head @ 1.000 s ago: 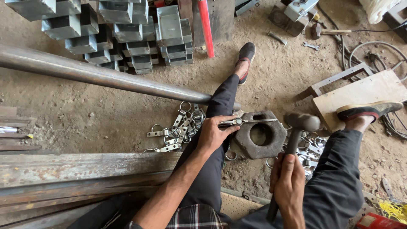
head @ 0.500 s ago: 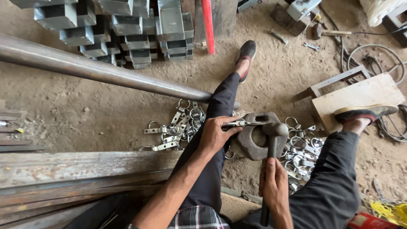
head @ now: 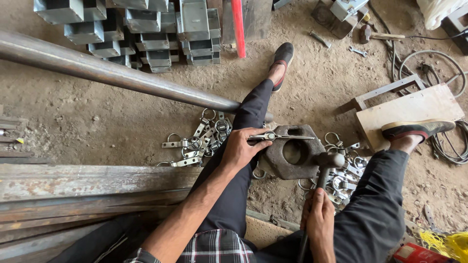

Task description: The person uses a hammer to drive a metal pin into a hinged bracket held in a jig on the floor, then flips the bracket over to continue the process.

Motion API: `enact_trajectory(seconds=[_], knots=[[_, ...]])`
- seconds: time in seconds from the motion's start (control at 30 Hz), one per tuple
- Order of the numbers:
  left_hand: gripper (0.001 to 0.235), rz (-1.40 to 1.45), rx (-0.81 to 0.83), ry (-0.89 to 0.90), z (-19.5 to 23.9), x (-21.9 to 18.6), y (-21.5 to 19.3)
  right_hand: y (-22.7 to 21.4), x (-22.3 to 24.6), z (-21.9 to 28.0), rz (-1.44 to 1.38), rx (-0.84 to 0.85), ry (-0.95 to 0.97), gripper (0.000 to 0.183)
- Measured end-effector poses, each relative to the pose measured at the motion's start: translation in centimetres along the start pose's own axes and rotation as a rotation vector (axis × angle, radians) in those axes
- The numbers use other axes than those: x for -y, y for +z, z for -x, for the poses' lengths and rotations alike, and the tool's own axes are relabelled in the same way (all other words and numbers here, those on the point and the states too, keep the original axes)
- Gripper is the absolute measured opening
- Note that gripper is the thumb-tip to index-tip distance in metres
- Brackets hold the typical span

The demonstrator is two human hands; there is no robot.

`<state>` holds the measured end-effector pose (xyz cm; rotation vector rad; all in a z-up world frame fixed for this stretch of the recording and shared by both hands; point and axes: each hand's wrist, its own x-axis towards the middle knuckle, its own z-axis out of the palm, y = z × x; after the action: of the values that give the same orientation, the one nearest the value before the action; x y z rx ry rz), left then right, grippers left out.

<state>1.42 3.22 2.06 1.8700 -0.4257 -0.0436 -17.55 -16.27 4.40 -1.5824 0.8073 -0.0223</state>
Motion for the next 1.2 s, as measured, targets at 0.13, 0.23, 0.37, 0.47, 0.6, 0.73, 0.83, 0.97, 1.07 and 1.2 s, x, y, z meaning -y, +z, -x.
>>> enact_trajectory(seconds=[0.13, 0.23, 0.37, 0.47, 0.6, 0.73, 0.83, 0.97, 1.07, 1.2], knots=[[0.042, -0.031, -0.005, 0.017, 0.0, 0.1, 0.0, 0.3, 0.0, 0.1, 0.035, 0.015, 0.017, 0.045], [0.042, -0.03, -0.006, 0.018, 0.0, 0.1, 0.0, 0.4, 0.3, 0.2, 0.008, 0.014, 0.03, 0.044], [0.044, -0.022, -0.004, 0.012, 0.2, 0.8, 0.3, 0.4, 0.7, 0.3, -0.007, 0.018, 0.031, 0.043], [0.051, -0.107, 0.027, 0.049, 0.1, 1.6, 0.7, 0.5, 0.8, 0.4, 0.001, 0.018, 0.039, 0.043], [0.056, -0.063, 0.078, 0.018, 0.6, 2.3, 0.8, 0.5, 0.9, 0.5, 0.017, 0.011, 0.045, 0.043], [0.05, -0.107, 0.092, 0.092, 1.3, 1.7, 1.0, 0.5, 0.9, 0.4, 0.007, 0.019, 0.029, 0.041], [0.048, -0.198, 0.149, 0.135, 2.0, 0.9, 1.1, 0.4, 0.9, 0.5, -0.023, 0.038, 0.011, 0.041], [0.05, -0.3, 0.144, 0.222, 2.9, -0.2, 1.7, 0.4, 0.8, 0.6, -0.033, 0.036, 0.019, 0.041], [0.055, -0.325, 0.155, 0.237, 3.4, -0.8, 2.0, 0.4, 0.8, 0.6, -0.039, 0.037, 0.023, 0.043], [0.059, -0.294, 0.209, 0.247, 4.0, -1.2, 2.3, 0.3, 0.6, 0.5, -0.051, 0.042, 0.008, 0.044]])
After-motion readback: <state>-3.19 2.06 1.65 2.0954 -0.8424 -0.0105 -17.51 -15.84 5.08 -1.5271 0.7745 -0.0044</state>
